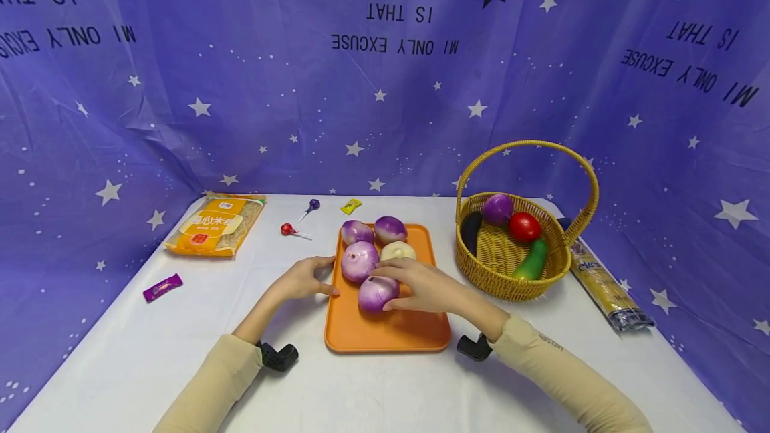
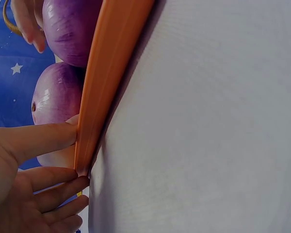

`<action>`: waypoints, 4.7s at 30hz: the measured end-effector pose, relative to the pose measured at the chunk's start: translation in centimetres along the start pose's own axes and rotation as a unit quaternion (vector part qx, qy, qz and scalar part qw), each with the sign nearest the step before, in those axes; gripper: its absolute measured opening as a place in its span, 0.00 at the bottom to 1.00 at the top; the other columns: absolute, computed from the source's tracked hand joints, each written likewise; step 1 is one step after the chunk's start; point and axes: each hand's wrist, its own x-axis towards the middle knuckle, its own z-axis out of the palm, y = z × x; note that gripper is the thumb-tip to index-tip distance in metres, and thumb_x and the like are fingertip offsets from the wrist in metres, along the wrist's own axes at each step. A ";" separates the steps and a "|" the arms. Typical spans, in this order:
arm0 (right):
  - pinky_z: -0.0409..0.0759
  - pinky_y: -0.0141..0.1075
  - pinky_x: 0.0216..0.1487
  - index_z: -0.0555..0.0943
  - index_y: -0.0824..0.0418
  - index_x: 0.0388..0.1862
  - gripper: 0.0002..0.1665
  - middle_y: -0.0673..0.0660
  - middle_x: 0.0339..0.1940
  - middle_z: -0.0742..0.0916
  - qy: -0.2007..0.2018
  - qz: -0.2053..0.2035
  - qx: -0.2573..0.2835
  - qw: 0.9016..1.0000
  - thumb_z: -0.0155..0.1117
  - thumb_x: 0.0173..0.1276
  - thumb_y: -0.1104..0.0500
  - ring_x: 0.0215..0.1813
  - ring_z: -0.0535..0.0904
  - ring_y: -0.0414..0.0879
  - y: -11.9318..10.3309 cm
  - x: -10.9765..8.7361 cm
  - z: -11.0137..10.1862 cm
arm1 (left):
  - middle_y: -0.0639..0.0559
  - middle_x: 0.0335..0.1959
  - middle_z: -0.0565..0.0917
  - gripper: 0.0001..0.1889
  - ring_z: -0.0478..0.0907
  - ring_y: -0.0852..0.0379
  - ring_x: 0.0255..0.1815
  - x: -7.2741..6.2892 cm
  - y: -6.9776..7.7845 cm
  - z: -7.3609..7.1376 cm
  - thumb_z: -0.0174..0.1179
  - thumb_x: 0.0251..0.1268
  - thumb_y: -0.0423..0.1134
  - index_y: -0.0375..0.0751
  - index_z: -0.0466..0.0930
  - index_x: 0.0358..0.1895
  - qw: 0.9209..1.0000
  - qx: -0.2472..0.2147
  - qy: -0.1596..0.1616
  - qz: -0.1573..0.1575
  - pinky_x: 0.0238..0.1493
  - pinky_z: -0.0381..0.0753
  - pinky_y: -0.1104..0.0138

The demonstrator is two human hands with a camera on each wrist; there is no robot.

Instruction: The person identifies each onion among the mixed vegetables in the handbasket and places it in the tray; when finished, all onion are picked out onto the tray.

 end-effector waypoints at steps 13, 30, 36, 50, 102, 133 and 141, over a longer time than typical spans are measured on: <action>0.71 0.45 0.65 0.76 0.54 0.63 0.31 0.52 0.64 0.77 0.057 0.008 0.016 0.998 0.69 0.62 0.46 0.66 0.71 0.49 0.8 -3.9 -3.5 | 0.34 0.64 0.72 0.42 0.63 0.35 0.68 0.0 0.0 0.0 0.74 0.48 0.43 0.26 0.68 0.66 1.000 0.006 0.000 0.000 0.69 0.59 0.45; 0.70 0.57 0.63 0.78 0.61 0.61 0.29 0.63 0.58 0.81 0.080 0.125 -0.031 0.989 0.71 0.62 0.55 0.62 0.73 0.60 10.9 -7.1 -12.1 | 0.33 0.64 0.72 0.42 0.62 0.34 0.68 -0.2 0.3 0.0 0.74 0.48 0.42 0.26 0.67 0.65 1.000 0.003 0.000 -0.002 0.69 0.58 0.45; 0.68 0.61 0.62 0.77 0.67 0.60 0.29 0.67 0.55 0.82 0.064 0.184 -0.036 0.980 0.71 0.62 0.55 0.59 0.74 0.64 14.8 -6.1 -12.8 | 0.33 0.64 0.72 0.42 0.63 0.34 0.68 -0.1 0.1 0.0 0.74 0.48 0.43 0.26 0.68 0.65 1.000 0.001 0.001 0.001 0.69 0.58 0.45; 0.63 0.62 0.66 0.74 0.70 0.62 0.30 0.72 0.57 0.79 0.033 0.266 0.000 0.964 0.69 0.62 0.61 0.62 0.69 0.68 20.3 -5.4 -11.8 | 0.33 0.64 0.72 0.42 0.63 0.35 0.68 -0.1 0.2 0.1 0.75 0.47 0.42 0.26 0.68 0.65 1.000 -0.001 0.004 0.004 0.69 0.59 0.46; 0.71 0.63 0.57 0.78 0.64 0.57 0.28 0.70 0.52 0.81 -0.003 0.315 -0.034 0.948 0.72 0.57 0.63 0.57 0.73 0.68 22.0 -6.5 -10.2 | 0.33 0.64 0.72 0.42 0.63 0.35 0.68 0.0 0.2 0.1 0.74 0.48 0.43 0.27 0.68 0.66 1.000 0.004 0.001 -0.005 0.69 0.59 0.45; 0.75 0.53 0.57 0.79 0.60 0.58 0.33 0.57 0.54 0.83 0.219 0.096 -0.061 0.969 0.78 0.50 0.64 0.58 0.76 0.57 7.6 -11.1 -10.8 | 0.33 0.64 0.72 0.42 0.62 0.35 0.68 -0.2 0.1 0.0 0.75 0.48 0.42 0.26 0.67 0.66 1.000 -0.001 0.002 -0.006 0.69 0.58 0.46; 0.75 0.51 0.59 0.78 0.59 0.59 0.36 0.56 0.57 0.82 0.235 0.026 -0.045 0.971 0.80 0.49 0.60 0.61 0.75 0.53 3.6 -10.4 -8.4 | 0.33 0.65 0.71 0.42 0.62 0.35 0.68 0.0 0.1 0.0 0.75 0.48 0.43 0.26 0.67 0.66 1.000 0.001 0.000 -0.006 0.69 0.58 0.46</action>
